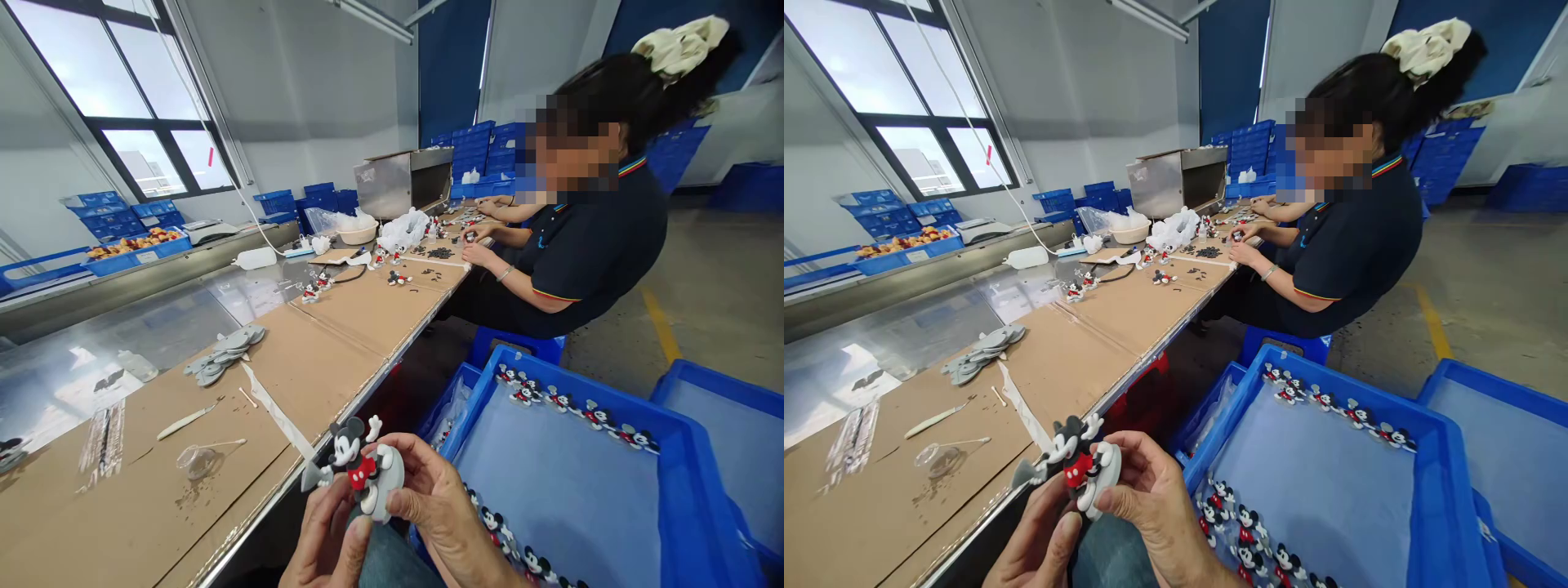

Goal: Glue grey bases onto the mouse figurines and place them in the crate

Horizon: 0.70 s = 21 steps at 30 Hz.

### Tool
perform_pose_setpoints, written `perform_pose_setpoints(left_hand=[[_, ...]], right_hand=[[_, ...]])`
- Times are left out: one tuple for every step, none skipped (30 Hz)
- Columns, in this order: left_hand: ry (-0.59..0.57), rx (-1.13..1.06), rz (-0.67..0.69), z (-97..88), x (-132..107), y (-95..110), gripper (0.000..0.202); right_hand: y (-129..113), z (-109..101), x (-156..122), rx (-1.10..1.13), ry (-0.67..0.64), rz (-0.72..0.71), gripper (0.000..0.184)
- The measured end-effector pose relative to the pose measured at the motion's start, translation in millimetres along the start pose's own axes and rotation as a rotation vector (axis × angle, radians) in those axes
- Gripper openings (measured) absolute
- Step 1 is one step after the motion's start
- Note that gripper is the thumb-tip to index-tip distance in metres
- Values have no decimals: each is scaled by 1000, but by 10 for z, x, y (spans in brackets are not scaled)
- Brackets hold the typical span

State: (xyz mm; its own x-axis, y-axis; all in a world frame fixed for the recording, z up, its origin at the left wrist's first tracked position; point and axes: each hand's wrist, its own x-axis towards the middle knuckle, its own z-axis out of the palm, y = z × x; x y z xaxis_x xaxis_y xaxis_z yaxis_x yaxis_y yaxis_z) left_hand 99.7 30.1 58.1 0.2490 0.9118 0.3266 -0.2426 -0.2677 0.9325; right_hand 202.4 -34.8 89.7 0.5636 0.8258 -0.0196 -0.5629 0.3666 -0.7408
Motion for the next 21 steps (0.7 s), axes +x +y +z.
perform_pose_setpoints(left_hand=[[-8,-82,-71,51,15,-12,37],[-7,-155,-139,108,25,-24,44],[-5,-230,-213,168,29,-32,47],[-1,-294,-284,229,28,-34,47],[5,-339,-340,289,24,-31,46],[10,-381,-391,346,19,-23,43],[9,-420,-436,397,15,-12,42],[1,-454,-476,440,13,0,42],[-10,-483,-507,475,15,10,43],[-24,-508,-527,501,19,18,44],[-44,-528,-544,517,25,20,45],[-66,-539,-562,525,32,18,45],[-86,-542,-579,525,38,12,45],[-105,-540,-593,517,44,1,45],[-121,-533,-605,504,49,-13,43],[-140,-524,-614,486,52,-30,43],[-161,-517,-620,464,54,-49,42],[-185,-509,-622,440,55,-70,42],[-211,-498,-624,416,53,-91,42],[-238,-482,-625,393,50,-112,43],[-266,-463,-624,372,45,-130,43]], right_hand=[[34,-2,11,18,42,-21,52],[69,-8,24,31,86,-47,52],[103,-17,40,42,129,-73,53],[135,-30,58,46,168,-97,53],[164,-46,75,48,202,-118,53],[192,-65,90,50,227,-137,54],[218,-86,103,53,246,-152,55],[244,-109,111,57,261,-165,56],[269,-134,116,57,271,-177,57],[292,-159,115,51,277,-186,57],[312,-186,109,36,281,-192,56],[326,-214,98,12,282,-198,55],[332,-244,84,-15,281,-203,54],[326,-277,68,-43,274,-203,54],[306,-313,51,-71,264,-198,55],[269,-355,36,-100,256,-195,57],[214,-401,25,-134,251,-194,59],[143,-451,17,-175,245,-192,62],[58,-502,15,-224,239,-194,63],[-35,-553,19,-283,227,-197,64],[-130,-600,26,-347,206,-193,65]])
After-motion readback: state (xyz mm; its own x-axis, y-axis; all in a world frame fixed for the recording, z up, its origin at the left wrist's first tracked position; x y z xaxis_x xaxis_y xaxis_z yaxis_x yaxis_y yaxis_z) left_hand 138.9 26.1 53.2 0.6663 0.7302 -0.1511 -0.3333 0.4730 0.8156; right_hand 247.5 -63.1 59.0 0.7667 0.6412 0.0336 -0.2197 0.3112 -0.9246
